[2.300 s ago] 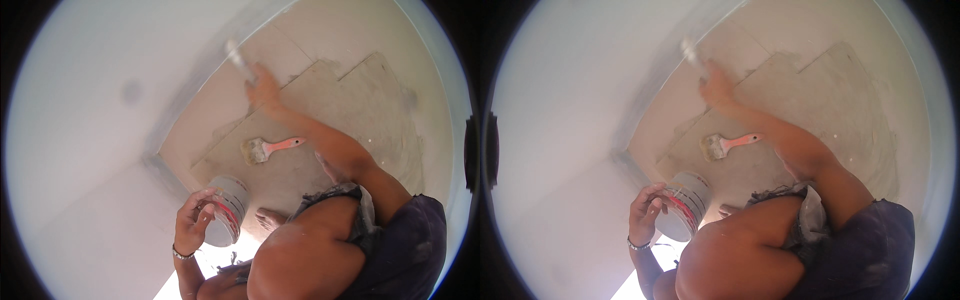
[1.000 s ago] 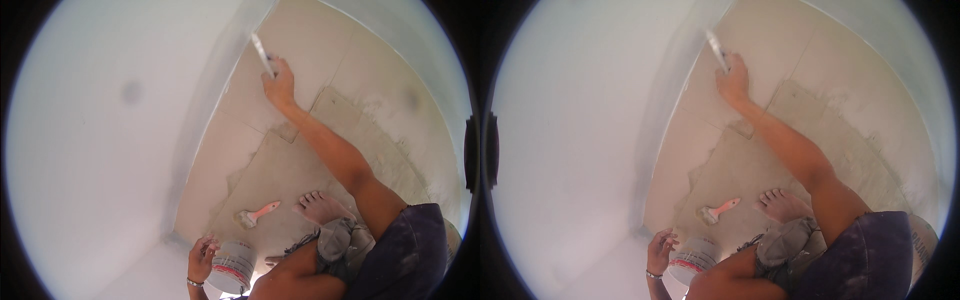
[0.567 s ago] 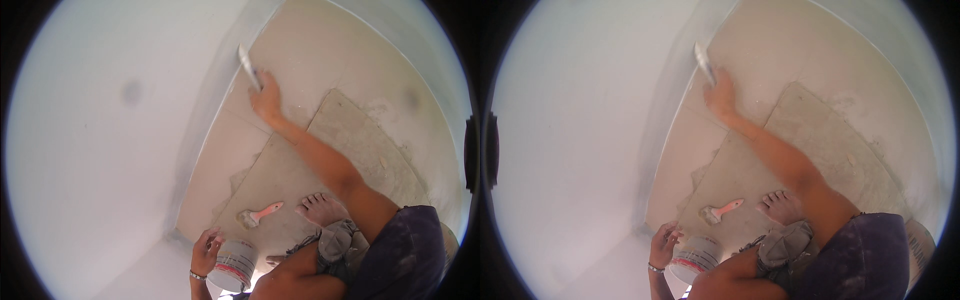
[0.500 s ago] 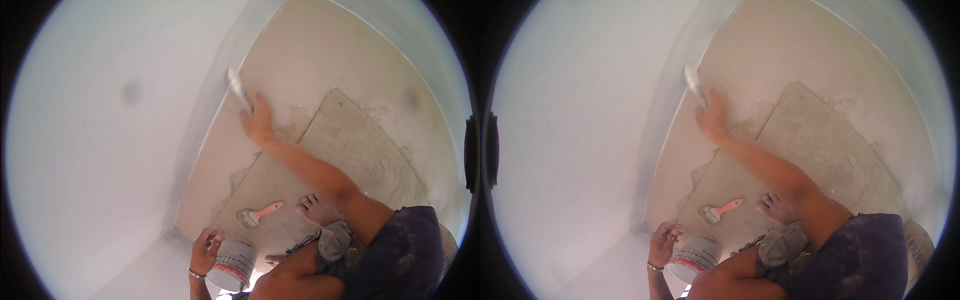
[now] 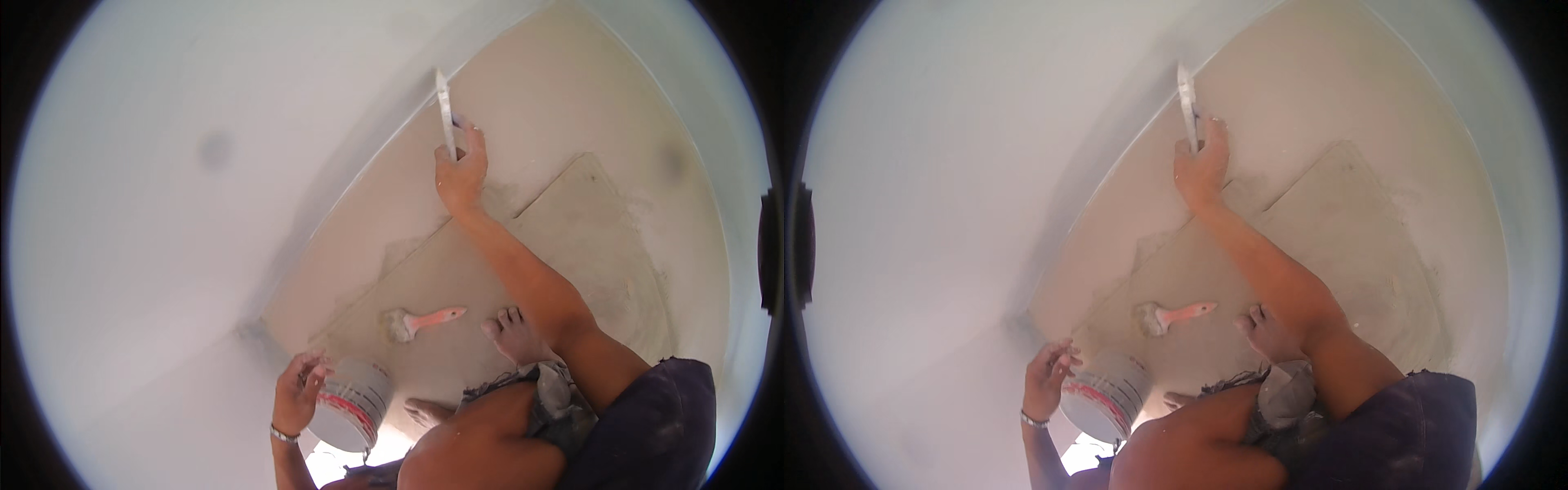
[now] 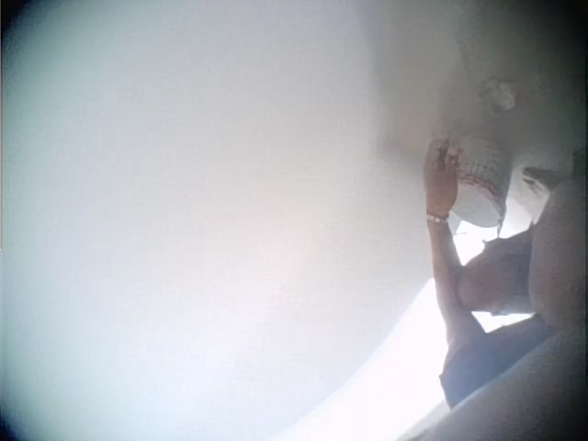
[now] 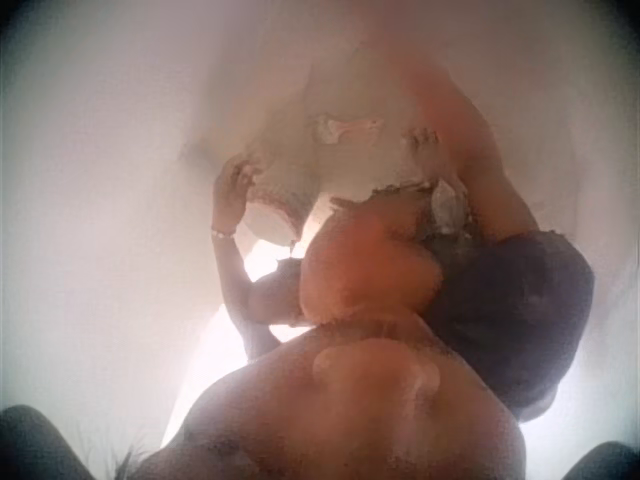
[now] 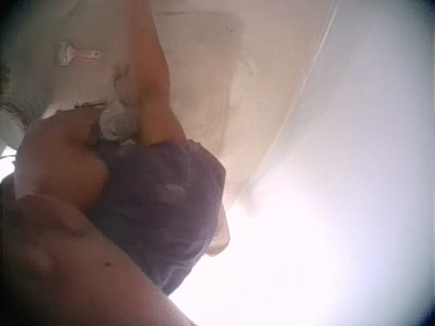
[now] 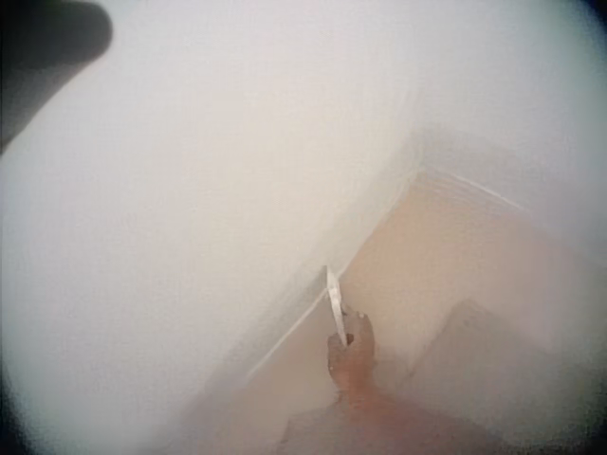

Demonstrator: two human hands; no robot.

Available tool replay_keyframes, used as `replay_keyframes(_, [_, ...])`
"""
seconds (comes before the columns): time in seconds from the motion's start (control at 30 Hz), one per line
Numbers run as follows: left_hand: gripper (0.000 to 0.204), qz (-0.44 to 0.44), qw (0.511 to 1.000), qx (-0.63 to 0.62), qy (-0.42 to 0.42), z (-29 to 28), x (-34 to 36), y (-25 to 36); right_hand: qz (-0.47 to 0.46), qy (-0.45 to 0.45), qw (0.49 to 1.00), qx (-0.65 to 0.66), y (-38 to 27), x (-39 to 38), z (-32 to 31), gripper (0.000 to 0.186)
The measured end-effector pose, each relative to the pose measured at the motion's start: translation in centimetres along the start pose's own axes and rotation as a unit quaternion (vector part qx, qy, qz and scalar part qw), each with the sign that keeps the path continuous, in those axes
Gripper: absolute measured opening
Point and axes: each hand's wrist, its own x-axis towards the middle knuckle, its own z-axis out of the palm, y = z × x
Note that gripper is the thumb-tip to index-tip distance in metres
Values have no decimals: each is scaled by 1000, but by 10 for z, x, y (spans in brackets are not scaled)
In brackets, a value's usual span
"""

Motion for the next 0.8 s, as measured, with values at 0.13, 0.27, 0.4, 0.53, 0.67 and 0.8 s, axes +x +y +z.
replay_keyframes(0.13, [37,29,999,-41,8,0,-7,-8,-29,-18,999,-23,41,-51,36,56])
replay_keyframes(0.27, [40,57,994,-72,52,-6,-31,-15,76,-199,976,-36,31,-142,69,57])
replay_keyframes(0.4, [36,51,989,-91,103,-25,-66,-16,-63,-314,947,-34,38,-212,76,50])
replay_keyframes(0.53, [34,48,982,-71,167,-41,-114,-43,98,-461,881,-44,-1,-208,43,50])
replay_keyframes(0.67, [30,52,947,-126,291,-26,-149,-114,143,-509,847,-48,-56,-178,1,56])
replay_keyframes(0.8, [21,19,816,-230,531,43,-159,-198,155,-641,744,-110,-118,-155,-17,49])
